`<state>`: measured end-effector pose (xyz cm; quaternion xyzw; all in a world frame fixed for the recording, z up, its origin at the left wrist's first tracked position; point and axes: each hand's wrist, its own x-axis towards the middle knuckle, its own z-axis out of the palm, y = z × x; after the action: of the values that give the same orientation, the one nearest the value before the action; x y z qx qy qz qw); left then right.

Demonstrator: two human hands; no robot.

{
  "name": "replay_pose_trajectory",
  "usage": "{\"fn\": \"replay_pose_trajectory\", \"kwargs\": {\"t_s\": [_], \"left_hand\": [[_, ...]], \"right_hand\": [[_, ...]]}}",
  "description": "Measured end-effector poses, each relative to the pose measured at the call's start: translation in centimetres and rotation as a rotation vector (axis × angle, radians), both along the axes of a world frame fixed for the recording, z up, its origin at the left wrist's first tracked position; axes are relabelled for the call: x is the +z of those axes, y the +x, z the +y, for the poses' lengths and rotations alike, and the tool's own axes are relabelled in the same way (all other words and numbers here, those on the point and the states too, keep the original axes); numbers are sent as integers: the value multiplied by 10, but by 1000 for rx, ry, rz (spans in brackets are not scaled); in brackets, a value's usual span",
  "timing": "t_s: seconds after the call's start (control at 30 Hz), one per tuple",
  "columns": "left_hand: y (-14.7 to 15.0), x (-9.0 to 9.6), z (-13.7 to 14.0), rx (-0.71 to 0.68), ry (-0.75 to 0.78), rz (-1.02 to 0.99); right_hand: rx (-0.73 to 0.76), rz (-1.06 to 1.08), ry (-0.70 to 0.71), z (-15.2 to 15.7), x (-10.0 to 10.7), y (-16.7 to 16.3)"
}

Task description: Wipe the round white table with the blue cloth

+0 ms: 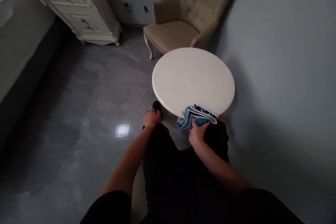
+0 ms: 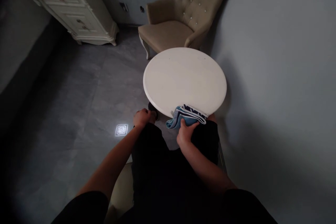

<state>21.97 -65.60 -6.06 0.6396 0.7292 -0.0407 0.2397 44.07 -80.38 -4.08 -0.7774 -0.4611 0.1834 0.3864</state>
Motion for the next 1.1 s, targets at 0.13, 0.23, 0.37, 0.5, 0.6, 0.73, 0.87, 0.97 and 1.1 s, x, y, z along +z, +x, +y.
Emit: {"fn": "replay_pose_trajectory", "kwargs": {"t_s": [0.13, 0.23, 0.37, 0.5, 0.6, 0.73, 0.87, 0.97, 1.1], "left_hand": [[-2, 1, -1, -18, 8, -14], [-5, 1, -2, -17, 11, -15], [-10, -3, -3, 21, 7, -30], [-14, -6, -2, 30, 10, -53], [-15, -7, -2, 28, 12, -62], [-14, -6, -1, 14, 15, -59], [-13, -4, 2, 3, -5, -60], [-15, -3, 6, -14, -23, -51], [-17, -3, 13, 19, -49, -17]], "right_hand": [[-71, 462, -19, -22, 26, -1], [4, 540, -34, -49, 54, 4], [18, 359, 52, -69, 94, 46], [185, -214, 96, -46, 104, 97], [443, -510, -48, -9, 87, 100], [768, -687, -165, 43, 62, 54], [922, -709, -149, 102, 61, -6], [949, -668, -131, 162, 68, -44], [941, -608, -108, 260, 73, -75]]}}
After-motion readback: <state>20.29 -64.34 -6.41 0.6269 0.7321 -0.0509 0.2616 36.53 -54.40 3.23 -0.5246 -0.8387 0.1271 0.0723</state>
